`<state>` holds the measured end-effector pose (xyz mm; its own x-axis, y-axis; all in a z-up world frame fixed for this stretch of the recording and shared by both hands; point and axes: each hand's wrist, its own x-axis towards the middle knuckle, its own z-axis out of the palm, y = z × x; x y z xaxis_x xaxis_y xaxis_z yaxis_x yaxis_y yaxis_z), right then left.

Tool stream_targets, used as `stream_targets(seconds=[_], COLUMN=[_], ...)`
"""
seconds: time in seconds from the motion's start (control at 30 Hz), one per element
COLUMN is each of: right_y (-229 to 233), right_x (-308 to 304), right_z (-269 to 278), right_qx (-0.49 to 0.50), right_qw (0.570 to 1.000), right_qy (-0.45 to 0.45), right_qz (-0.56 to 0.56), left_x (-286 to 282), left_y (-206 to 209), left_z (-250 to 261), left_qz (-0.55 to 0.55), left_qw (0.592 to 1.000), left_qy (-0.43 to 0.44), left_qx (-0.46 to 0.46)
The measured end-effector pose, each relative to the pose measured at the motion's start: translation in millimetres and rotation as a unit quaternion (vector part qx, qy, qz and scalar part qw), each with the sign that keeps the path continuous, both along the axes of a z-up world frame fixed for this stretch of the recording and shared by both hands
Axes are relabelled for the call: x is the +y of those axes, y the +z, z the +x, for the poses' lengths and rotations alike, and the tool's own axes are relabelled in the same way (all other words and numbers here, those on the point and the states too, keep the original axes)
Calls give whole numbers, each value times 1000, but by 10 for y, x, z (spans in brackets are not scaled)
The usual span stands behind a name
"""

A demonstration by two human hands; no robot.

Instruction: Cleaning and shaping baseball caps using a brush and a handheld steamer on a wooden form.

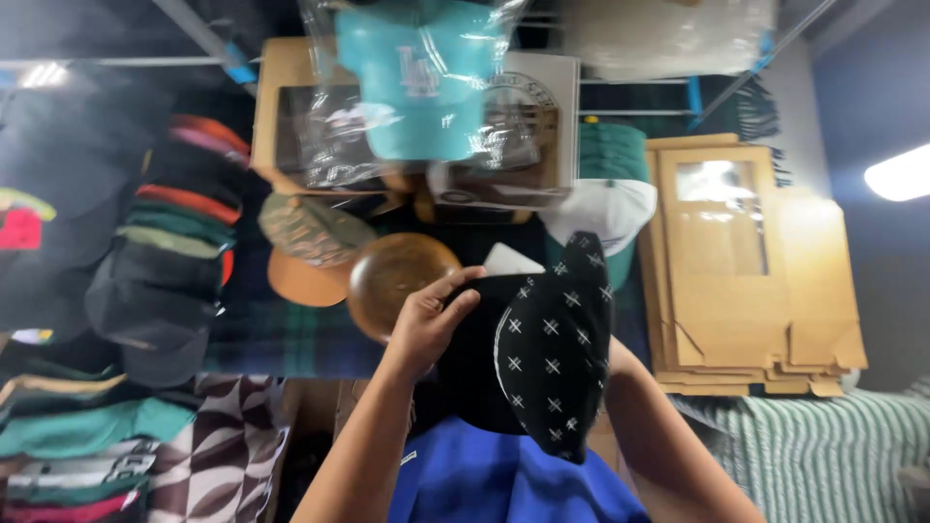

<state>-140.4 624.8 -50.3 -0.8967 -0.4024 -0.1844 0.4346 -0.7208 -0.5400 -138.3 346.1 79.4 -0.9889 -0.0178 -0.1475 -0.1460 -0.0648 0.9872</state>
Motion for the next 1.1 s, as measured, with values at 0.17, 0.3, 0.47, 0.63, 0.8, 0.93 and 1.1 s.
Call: stream_targets(seconds=[0.17,0.3,0.47,0.63,0.8,0.93,1.1], right_y=[-83,594,1214,425,805,848,840], right_x=[-492,-985,-1945,-1833,-1971,-2017,-1966], right_z=[-96,-288,-502,-991,-1031,-1040,-698], right_qx=[38,22,-28,-12,76,83,82], right_qw=[998,999,885,813,634,636,815], right_qy=[57,34,-44,-39,66,36,-131], right_qz=[14,30,463,581,767,766,559], left_x=[-1102,-1812,-2158,-2310,-2243,-2191,-2141], left_y=[33,-171,-669,-851,-807,-1169,-1222], left_z=[108,71,20,160,374,511,611], left_qz=[-111,-151,-141,-35,-58,-118,-136], left_qw=[992,981,984,992,982,970,958], left_qy=[55,118,99,44,-98,-123,-120], left_qx=[36,19,-50,-110,-152,-172,-222])
